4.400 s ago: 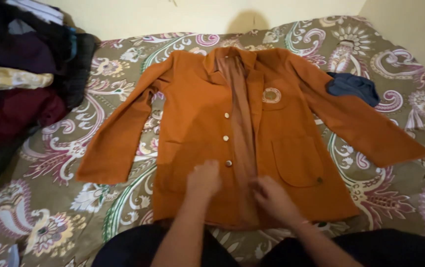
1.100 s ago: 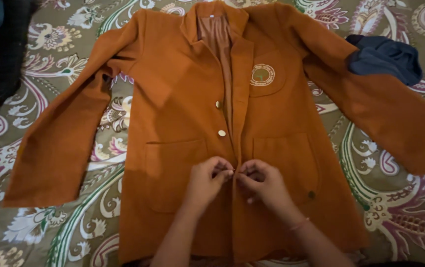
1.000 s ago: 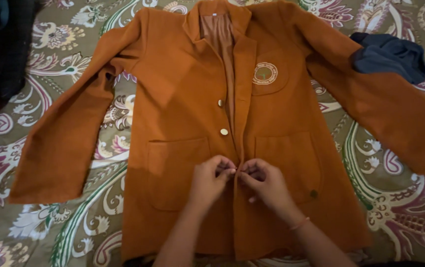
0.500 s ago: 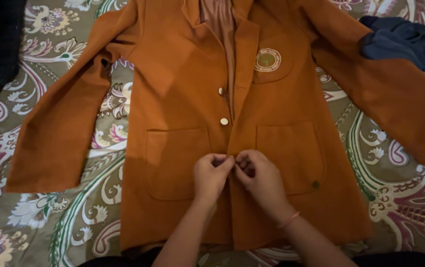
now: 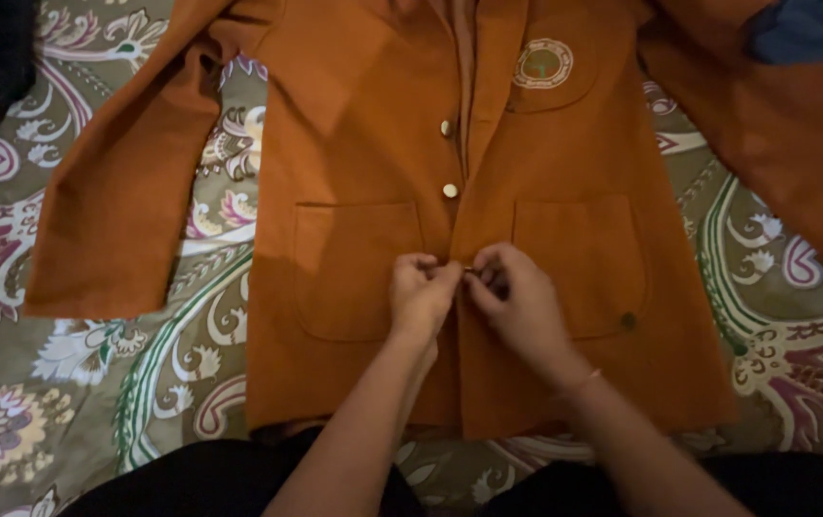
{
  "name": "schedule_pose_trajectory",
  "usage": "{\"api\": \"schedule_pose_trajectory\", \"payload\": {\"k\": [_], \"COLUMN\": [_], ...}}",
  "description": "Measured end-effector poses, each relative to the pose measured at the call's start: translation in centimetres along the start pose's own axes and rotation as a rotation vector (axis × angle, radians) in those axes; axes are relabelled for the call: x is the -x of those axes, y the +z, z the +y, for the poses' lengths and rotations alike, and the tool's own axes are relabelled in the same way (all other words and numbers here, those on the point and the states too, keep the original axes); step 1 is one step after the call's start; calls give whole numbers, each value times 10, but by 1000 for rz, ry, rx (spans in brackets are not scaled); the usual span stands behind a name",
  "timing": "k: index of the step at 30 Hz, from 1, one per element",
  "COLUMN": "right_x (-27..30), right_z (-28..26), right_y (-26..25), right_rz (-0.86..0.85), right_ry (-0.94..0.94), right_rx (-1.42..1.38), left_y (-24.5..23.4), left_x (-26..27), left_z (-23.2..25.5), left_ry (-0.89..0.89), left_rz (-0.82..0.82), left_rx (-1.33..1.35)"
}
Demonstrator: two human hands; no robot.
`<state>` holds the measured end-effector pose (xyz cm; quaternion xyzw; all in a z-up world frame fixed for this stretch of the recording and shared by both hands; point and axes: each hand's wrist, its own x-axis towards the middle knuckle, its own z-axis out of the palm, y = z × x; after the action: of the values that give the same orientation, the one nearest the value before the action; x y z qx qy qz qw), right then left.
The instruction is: The person uses a dark cloth to wipe the sleeves and front of an orange blazer laid on a patterned bedspread, then buttons the blazer and smooths the fabric.
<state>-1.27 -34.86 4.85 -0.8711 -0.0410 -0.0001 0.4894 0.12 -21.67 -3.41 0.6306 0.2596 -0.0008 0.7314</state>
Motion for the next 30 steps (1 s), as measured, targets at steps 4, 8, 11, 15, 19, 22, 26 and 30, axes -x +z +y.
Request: {"api": "schedule_pose_trajectory", "payload": {"k": [4, 8, 11, 15, 19, 22, 26, 30], "right_x": [-3, 3, 1, 1, -2, -6, -4, 3], "right_z": [-3, -20, -17, -9, 19, 32, 8, -16], "right_y": [-13, -21, -16, -8, 0, 1, -10, -18], "right_rz": [-5, 60, 49, 84, 78, 48, 62, 63], "right_ry": [-201, -366, -277, -138, -103, 52, -147, -385], "right_rx": [55, 296, 204, -12, -196, -357, -142, 194], "left_y": [1, 3, 3, 4, 7, 12, 9, 8], "left_x": [34, 36, 29, 29, 39, 36, 44, 42], "left_z": [64, 63, 53, 50, 59, 51, 65, 63], "left_ry": [103, 35, -38, -106, -60, 138, 364, 329], "left_rz": [3, 3, -9, 19, 56, 103, 76, 71], "left_rx": [-377, -303, -96, 14, -58, -152, -406, -391]}}
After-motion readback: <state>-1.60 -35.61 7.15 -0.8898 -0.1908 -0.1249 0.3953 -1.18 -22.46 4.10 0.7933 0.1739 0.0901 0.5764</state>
